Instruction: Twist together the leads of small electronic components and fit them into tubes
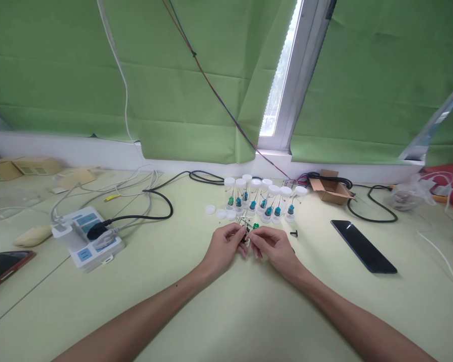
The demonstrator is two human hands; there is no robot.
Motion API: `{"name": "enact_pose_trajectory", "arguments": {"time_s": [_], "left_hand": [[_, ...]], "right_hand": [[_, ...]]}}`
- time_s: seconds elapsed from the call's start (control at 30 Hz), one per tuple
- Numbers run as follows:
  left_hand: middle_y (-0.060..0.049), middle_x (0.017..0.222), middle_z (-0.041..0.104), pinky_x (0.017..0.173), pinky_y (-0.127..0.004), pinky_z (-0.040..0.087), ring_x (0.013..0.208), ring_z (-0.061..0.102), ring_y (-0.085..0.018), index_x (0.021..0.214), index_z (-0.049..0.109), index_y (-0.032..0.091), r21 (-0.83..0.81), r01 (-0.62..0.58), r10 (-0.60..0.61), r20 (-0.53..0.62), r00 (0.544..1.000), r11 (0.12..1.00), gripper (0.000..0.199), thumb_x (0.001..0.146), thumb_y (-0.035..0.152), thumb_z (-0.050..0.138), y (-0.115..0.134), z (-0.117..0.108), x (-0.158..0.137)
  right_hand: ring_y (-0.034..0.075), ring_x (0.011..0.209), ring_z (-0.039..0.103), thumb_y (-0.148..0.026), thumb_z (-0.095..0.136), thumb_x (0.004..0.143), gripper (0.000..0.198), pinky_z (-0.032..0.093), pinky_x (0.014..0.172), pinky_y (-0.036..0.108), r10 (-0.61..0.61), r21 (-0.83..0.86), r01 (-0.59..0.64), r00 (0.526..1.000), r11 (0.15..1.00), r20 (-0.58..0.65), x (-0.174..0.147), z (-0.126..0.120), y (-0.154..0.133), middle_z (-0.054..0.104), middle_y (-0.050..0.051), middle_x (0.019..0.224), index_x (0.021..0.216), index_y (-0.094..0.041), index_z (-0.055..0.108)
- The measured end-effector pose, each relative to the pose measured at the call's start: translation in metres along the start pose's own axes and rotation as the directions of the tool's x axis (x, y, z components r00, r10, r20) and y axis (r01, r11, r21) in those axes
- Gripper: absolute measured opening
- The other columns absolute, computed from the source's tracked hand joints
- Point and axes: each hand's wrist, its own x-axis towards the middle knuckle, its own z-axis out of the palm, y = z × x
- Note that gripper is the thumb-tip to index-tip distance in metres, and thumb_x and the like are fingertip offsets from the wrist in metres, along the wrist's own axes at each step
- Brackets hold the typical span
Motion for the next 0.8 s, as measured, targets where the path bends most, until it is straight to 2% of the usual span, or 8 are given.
{"name": "enact_pose_trajectory", "arguments": {"time_s": [0.17, 0.47, 0.8], "left_hand": [[-0.001, 0.061, 0.062, 0.054, -0.029, 0.054, 0.053, 0.063, -0.017, 0.075, 0.062, 0.014, 0.006, -0.002, 0.002, -0.007, 1.000, 1.000, 0.031, 0.086, 0.044, 0.061, 0.0000, 0.0002, -0.0009], [-0.002, 0.064, 0.064, 0.056, -0.030, 0.055, 0.053, 0.064, -0.017, 0.076, 0.061, 0.015, 0.009, -0.006, 0.006, 0.004, 1.000, 1.000, 0.032, 0.088, 0.044, 0.057, -0.0018, -0.0013, -0.0003], [-0.002, 0.060, 0.062, 0.049, -0.026, 0.052, 0.049, 0.061, -0.015, 0.071, 0.062, 0.014, -0.013, 0.023, -0.023, -0.030, 0.999, 1.000, 0.033, 0.083, 0.045, 0.062, 0.0024, -0.0004, 0.0004]], "right_hand": [[0.011, 0.052, 0.051, -0.036, 0.066, 0.085, 0.022, 0.043, 0.049, 0.023, 0.026, 0.053, -0.025, 1.000, 0.998, -0.014, 0.0004, 0.0001, 0.0011, 0.060, 0.000, 0.061, 0.080, -0.016, 0.070], [0.012, 0.054, 0.053, -0.037, 0.065, 0.086, 0.022, 0.044, 0.049, 0.024, 0.003, 0.062, -0.002, 1.000, 0.998, -0.024, 0.0018, -0.0024, 0.0041, 0.062, 0.001, 0.064, 0.080, -0.017, 0.071], [0.012, 0.053, 0.054, -0.036, 0.065, 0.086, 0.021, 0.044, 0.049, 0.025, -0.001, 0.068, 0.003, 1.000, 0.998, -0.029, 0.0022, -0.0040, 0.0068, 0.062, 0.002, 0.067, 0.079, -0.017, 0.070]]}}
